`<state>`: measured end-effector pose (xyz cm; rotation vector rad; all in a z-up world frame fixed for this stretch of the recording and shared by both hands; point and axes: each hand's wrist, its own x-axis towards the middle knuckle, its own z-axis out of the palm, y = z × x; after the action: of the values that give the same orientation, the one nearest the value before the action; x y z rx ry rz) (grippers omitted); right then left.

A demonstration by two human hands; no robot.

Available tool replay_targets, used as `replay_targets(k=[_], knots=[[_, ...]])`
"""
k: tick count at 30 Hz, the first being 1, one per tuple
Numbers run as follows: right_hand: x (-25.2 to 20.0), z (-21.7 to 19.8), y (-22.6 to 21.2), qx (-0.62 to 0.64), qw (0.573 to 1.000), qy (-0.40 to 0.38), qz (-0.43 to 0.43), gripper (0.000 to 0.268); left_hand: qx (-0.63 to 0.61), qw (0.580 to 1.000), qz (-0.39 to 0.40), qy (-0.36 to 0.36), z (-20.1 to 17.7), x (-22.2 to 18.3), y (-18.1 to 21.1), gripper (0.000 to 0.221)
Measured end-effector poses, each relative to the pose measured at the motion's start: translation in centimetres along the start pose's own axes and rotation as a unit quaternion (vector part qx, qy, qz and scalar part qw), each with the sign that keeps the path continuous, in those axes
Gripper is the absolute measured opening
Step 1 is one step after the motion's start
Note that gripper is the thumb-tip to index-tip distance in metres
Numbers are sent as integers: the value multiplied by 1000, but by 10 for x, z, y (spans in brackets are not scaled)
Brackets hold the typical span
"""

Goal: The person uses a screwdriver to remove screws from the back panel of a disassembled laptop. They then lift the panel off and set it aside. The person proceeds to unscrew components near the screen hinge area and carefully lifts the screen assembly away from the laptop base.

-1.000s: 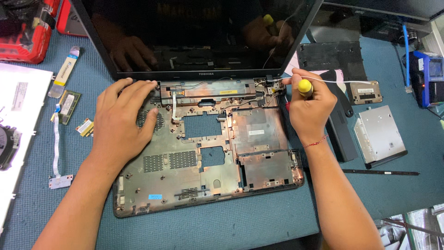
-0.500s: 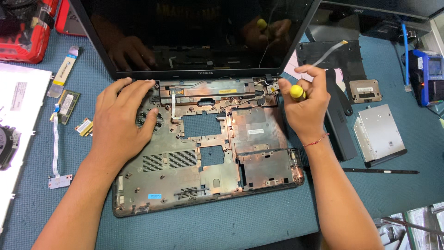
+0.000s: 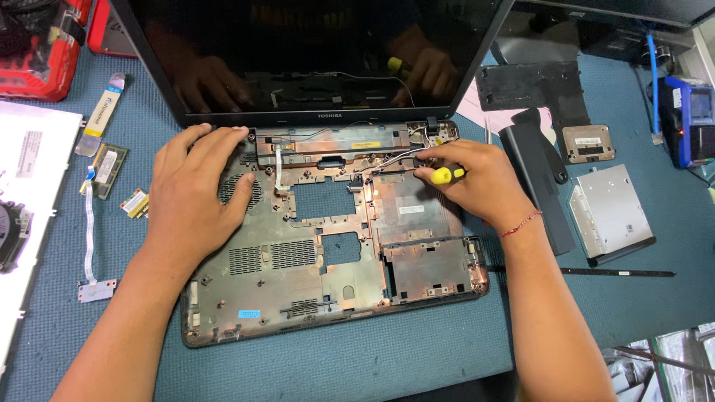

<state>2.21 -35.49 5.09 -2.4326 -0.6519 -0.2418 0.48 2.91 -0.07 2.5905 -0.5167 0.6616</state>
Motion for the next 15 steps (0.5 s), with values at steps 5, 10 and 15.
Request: replay_targets(k=[5, 10, 15], knots=[[-2, 3, 6, 4, 1000, 0, 7, 14, -3, 1000, -2, 1, 0, 0, 0, 51], [-3, 4, 8, -14, 1000, -1, 25, 14, -5, 1000, -3, 1, 0, -1, 0, 51], [-5, 7, 8, -74, 996, 7, 49, 21, 1, 1000, 2, -1, 0, -1, -1, 51]])
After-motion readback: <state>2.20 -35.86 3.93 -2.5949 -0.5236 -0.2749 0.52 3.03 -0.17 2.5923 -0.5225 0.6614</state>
